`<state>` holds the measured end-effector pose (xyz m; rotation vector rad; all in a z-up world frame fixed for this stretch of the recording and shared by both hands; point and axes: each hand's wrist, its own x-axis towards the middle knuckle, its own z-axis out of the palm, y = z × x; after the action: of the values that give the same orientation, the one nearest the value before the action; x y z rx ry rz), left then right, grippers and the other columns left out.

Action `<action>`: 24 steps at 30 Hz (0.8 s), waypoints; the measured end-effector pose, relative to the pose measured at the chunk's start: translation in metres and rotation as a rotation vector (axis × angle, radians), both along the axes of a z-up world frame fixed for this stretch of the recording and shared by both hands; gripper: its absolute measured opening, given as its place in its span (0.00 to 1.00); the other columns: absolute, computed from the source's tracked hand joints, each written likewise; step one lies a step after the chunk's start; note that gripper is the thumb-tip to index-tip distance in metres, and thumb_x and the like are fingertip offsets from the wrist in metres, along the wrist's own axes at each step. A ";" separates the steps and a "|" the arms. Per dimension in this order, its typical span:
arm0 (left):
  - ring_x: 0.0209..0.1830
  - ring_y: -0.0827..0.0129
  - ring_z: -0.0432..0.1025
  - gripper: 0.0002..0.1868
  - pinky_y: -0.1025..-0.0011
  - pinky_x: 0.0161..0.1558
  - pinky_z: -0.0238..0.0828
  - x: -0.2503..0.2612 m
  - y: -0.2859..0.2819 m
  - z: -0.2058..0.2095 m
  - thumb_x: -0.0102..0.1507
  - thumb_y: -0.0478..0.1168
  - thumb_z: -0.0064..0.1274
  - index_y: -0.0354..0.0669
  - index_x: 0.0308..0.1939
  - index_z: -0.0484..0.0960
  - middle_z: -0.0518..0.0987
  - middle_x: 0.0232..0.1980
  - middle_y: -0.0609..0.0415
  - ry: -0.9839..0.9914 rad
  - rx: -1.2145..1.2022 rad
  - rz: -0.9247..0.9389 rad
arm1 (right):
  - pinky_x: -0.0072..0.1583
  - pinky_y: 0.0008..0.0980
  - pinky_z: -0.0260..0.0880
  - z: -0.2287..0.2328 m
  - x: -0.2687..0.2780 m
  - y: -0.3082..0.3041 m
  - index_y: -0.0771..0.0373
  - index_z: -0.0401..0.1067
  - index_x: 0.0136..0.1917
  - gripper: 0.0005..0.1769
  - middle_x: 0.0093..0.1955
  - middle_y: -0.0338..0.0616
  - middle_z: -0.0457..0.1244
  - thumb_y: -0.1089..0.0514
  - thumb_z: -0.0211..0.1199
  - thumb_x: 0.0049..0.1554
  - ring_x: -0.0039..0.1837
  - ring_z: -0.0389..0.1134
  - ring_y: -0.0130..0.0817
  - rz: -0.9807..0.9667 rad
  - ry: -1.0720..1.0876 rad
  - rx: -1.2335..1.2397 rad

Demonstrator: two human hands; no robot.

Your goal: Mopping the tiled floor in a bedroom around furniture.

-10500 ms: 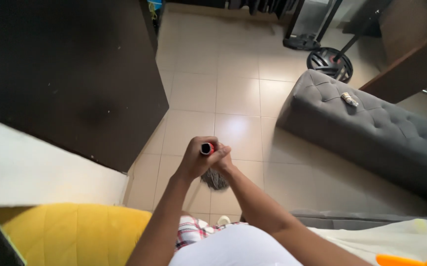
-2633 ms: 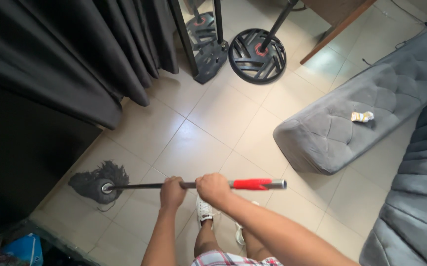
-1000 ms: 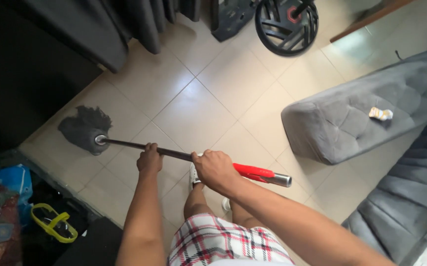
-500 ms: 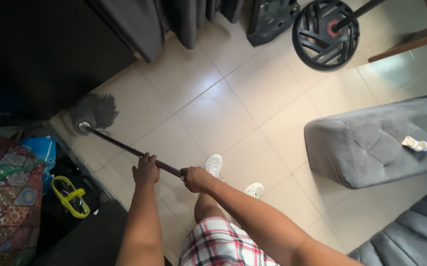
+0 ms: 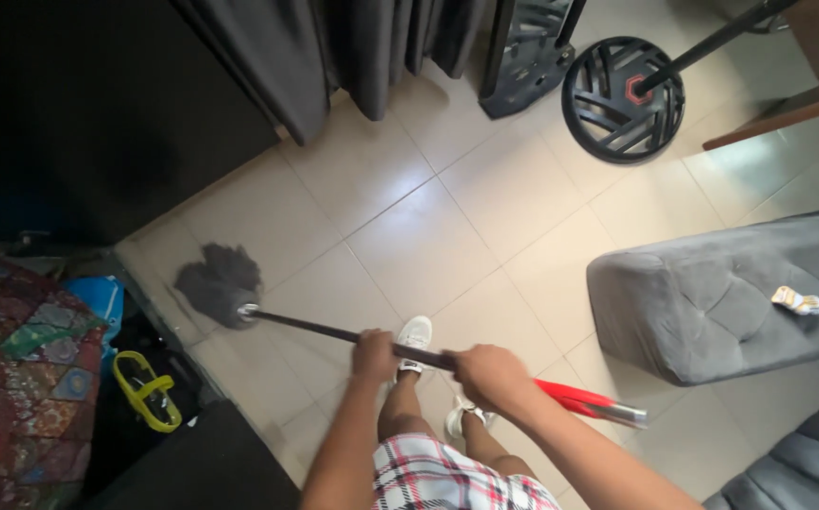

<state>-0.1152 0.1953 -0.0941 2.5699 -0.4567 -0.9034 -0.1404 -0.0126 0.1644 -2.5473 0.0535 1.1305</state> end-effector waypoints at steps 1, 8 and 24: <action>0.53 0.51 0.73 0.07 0.55 0.55 0.72 -0.003 -0.006 0.012 0.58 0.43 0.59 0.46 0.33 0.80 0.80 0.44 0.48 0.000 0.004 -0.001 | 0.43 0.53 0.71 0.007 0.000 0.000 0.47 0.71 0.64 0.20 0.39 0.54 0.68 0.53 0.59 0.57 0.43 0.72 0.54 -0.001 0.000 0.004; 0.58 0.45 0.69 0.13 0.50 0.55 0.69 0.008 0.008 0.010 0.60 0.46 0.59 0.40 0.31 0.78 0.79 0.44 0.44 -0.185 -0.078 0.224 | 0.45 0.49 0.74 -0.012 0.015 0.025 0.61 0.76 0.44 0.09 0.40 0.52 0.70 0.58 0.56 0.58 0.45 0.74 0.51 -0.006 -0.158 -0.112; 0.67 0.55 0.68 0.29 0.59 0.60 0.71 -0.005 0.070 0.071 0.57 0.49 0.67 0.48 0.59 0.76 0.72 0.66 0.53 -0.037 0.168 0.303 | 0.54 0.50 0.72 -0.047 0.007 0.076 0.64 0.79 0.49 0.15 0.48 0.59 0.70 0.52 0.58 0.61 0.52 0.71 0.55 -0.015 0.104 0.057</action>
<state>-0.1198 0.2652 -0.0233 2.7104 0.0031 -0.8151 -0.1334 0.0636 0.1175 -2.4336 0.0655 1.2397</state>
